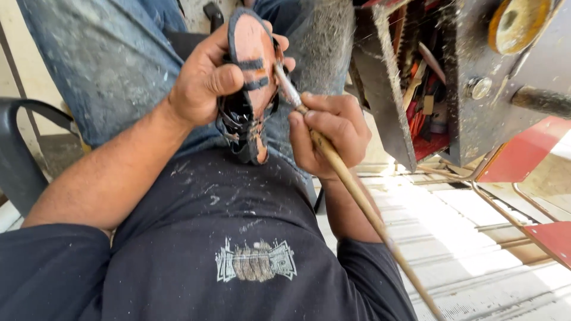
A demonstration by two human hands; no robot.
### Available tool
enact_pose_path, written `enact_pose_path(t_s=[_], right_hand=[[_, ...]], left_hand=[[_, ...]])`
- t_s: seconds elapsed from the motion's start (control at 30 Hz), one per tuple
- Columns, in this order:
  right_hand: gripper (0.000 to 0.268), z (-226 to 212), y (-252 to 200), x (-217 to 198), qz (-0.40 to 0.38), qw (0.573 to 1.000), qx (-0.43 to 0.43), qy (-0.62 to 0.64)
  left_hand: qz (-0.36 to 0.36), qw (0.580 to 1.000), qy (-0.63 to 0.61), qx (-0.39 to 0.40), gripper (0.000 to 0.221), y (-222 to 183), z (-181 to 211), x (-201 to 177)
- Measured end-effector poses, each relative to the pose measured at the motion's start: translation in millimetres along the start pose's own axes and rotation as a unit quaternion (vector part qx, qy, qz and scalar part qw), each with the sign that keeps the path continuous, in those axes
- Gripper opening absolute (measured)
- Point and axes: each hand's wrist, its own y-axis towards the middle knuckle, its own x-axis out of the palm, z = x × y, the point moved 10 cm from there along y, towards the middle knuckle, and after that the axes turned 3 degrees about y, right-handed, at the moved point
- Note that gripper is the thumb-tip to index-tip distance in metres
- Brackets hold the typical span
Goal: Applying adhesive to the sole of a sandal using a brush for repair
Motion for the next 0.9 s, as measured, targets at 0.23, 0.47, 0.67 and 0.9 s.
enact_pose_path(t_s=[0.23,0.47,0.67,0.9], right_hand=[[0.017,-7,-12,1,0.016,0.998,-0.046,0.033],[0.016,-14,-8,7,0.036,0.997,-0.064,-0.004],[0.017,-8,-9,4,0.021,0.999,-0.024,0.004],[0.020,-2,1,-20,0.082,0.995,-0.055,0.021]], left_hand=[[0.039,0.991,-0.101,-0.083,0.075,-5,-13,-16],[0.025,0.994,-0.060,-0.083,0.073,-5,-12,-16],[0.013,0.998,0.024,-0.048,0.064,-4,-2,-4],[0.049,0.995,0.079,-0.034,0.061,1,-1,0]])
